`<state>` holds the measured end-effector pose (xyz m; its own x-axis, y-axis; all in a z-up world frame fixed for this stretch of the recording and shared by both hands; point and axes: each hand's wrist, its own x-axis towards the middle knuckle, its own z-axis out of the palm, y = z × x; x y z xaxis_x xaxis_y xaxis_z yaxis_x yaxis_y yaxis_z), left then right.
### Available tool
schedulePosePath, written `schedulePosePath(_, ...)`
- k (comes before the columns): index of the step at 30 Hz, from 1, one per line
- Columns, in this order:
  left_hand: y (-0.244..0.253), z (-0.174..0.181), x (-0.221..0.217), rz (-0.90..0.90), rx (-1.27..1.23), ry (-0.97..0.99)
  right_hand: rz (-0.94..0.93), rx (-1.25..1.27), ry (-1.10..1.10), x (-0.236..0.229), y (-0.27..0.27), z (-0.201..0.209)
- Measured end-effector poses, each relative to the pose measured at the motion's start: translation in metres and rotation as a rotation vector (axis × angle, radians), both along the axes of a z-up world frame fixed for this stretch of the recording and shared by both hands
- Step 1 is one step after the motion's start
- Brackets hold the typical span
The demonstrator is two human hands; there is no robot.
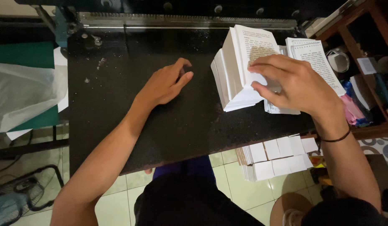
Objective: The person places stacks of printed papers into a binding machine, aligns them, and presses down the handle to secure the binding. They then remove the bound documents and place them on a pile on the table.
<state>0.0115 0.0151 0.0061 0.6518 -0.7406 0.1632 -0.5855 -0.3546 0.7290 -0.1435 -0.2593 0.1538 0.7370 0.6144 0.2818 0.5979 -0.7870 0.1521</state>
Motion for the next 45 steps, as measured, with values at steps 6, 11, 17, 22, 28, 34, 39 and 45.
schedulePosePath(6,-0.001,-0.007,0.004,-0.020,-0.013,-0.022,0.007,0.023,0.017,0.000,0.004,0.003)
schedulePosePath(11,-0.001,-0.002,0.003,-0.002,0.011,0.002,0.017,-0.007,-0.043,0.002,-0.001,-0.008)
schedulePosePath(17,-0.001,0.001,0.000,0.002,0.034,0.013,-0.121,0.161,0.095,0.008,-0.003,-0.009)
schedulePosePath(22,0.002,0.006,-0.003,-0.075,-0.168,-0.109,-0.231,0.308,0.079,0.012,-0.020,-0.001)
schedulePosePath(28,0.010,0.043,-0.016,-0.160,-0.683,0.105,-0.060,0.260,-0.721,0.009,0.068,-0.068)
schedulePosePath(34,0.028,0.040,0.003,0.235,-0.604,-0.144,0.102,0.170,-0.261,0.062,0.138,-0.113)
schedulePosePath(39,0.044,0.030,0.025,0.274,-0.654,-0.101,-0.137,1.213,-0.283,0.127,0.142,-0.123)
schedulePosePath(45,0.020,-0.040,0.057,0.355,-0.687,-0.088,-0.190,1.391,0.158,0.179,0.143,-0.206)
